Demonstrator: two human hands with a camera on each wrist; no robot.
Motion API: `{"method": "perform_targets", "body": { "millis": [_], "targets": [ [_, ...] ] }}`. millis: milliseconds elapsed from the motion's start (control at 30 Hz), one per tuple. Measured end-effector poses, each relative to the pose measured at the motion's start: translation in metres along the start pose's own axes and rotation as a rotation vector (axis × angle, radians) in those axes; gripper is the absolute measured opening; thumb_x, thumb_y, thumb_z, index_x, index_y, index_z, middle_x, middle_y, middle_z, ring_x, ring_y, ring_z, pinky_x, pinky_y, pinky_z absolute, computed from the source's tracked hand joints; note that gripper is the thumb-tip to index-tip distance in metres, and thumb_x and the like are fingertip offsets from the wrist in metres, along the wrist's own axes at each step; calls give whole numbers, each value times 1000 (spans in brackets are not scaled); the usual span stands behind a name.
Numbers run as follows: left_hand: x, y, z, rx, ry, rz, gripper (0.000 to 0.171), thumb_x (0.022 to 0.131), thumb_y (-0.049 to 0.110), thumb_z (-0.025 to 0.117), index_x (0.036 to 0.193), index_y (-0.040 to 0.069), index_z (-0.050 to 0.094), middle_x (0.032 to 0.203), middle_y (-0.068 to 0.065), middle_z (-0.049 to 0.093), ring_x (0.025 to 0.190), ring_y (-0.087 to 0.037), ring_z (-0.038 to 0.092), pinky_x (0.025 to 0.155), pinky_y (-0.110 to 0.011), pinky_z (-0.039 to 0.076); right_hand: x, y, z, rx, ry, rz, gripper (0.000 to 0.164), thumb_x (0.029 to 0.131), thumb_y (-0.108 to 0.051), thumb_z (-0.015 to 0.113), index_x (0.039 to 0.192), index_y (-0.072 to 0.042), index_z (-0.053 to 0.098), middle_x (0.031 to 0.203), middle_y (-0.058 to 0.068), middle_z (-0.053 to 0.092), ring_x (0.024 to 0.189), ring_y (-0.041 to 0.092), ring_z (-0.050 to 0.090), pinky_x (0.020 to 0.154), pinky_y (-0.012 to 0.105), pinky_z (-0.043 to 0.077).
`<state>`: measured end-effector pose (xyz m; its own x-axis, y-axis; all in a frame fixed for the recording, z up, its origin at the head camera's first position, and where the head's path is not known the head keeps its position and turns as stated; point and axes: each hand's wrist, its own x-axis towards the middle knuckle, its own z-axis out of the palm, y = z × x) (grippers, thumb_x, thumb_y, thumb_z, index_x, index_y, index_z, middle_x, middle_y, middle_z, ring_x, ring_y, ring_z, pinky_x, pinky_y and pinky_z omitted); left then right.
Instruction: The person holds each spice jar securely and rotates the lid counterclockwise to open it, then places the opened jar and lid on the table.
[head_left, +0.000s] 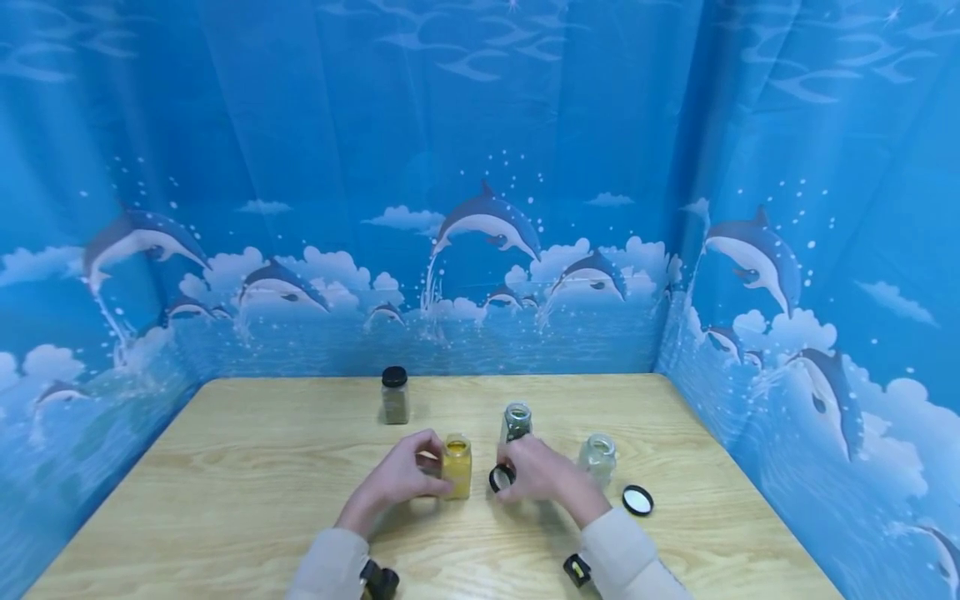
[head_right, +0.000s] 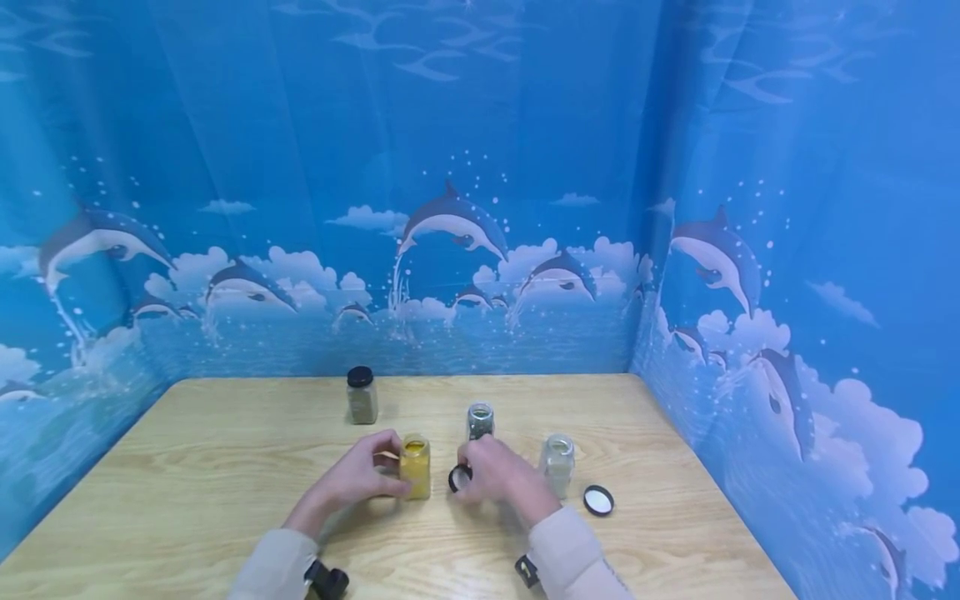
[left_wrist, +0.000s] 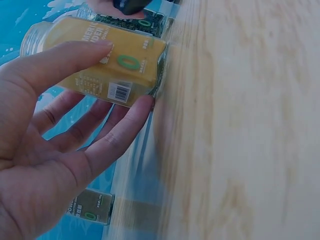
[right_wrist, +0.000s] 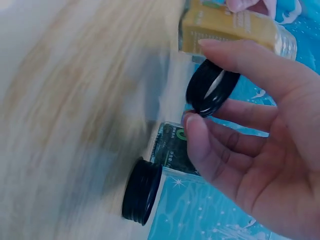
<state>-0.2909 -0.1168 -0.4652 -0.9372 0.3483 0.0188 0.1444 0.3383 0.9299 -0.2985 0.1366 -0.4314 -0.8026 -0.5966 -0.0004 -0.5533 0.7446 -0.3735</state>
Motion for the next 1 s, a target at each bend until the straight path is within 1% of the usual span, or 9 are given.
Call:
{"method": "perform_targets", "body": {
  "millis": [100,200,300,467,700,900,1000],
  "targets": [
    [3,-1,2,9,-1,18,44,72,0,87,105,2,59,116,-16,68,107,-30,71,92,-44,63,1,0,4,-43,-18,19,31,73,-25,90,91,-9,70,76,-4,62,63,6,49,53,19,46],
    [7,-2,3,14,2,22,45,72,1,87,107,3,59,117,-16,68,109,-31,71,94,-45,63,2,-2,7,-92,-30,37,37,72,-26,91,97,-9,70,81,-2,65,66,6,53,57,19,49],
    [10,-2,5,13,10,11,46,72,2,87,108,4,60,119,-14,68,110,-30,70,93,-44,63,2,-4,8,-132,-40,57,41,71,-25,91,102,-9,69,85,-2,66,70,7,55,61,19,50],
    [16,-1,8,10,37,-3,46,72,2,88,110,5,61,119,-14,68,110,-29,69,94,-44,63,3,-8,8,-180,-54,98,37,69,-26,92,94,-11,69,80,-3,63,67,8,54,59,20,49],
    [20,1,14,25,91,-21,47,71,3,88,110,6,62,120,-14,68,111,-29,69,97,-46,61,4,-10,7,-218,-65,94,41,64,-31,96,88,-11,70,79,-4,63,68,8,54,61,21,50],
    [24,1,16,44,106,-23,47,72,3,88,110,7,62,120,-13,69,110,-29,69,96,-46,61,4,-14,6,-244,-121,155,48,65,-37,96,97,-10,70,91,1,64,79,12,55,70,27,54],
    [24,2,17,54,107,-28,48,72,4,89,112,7,62,120,-13,69,111,-29,69,97,-47,61,5,-15,5,-250,-135,166,49,66,-38,95,97,-10,69,91,2,63,77,12,55,68,27,54]
  ]
}}
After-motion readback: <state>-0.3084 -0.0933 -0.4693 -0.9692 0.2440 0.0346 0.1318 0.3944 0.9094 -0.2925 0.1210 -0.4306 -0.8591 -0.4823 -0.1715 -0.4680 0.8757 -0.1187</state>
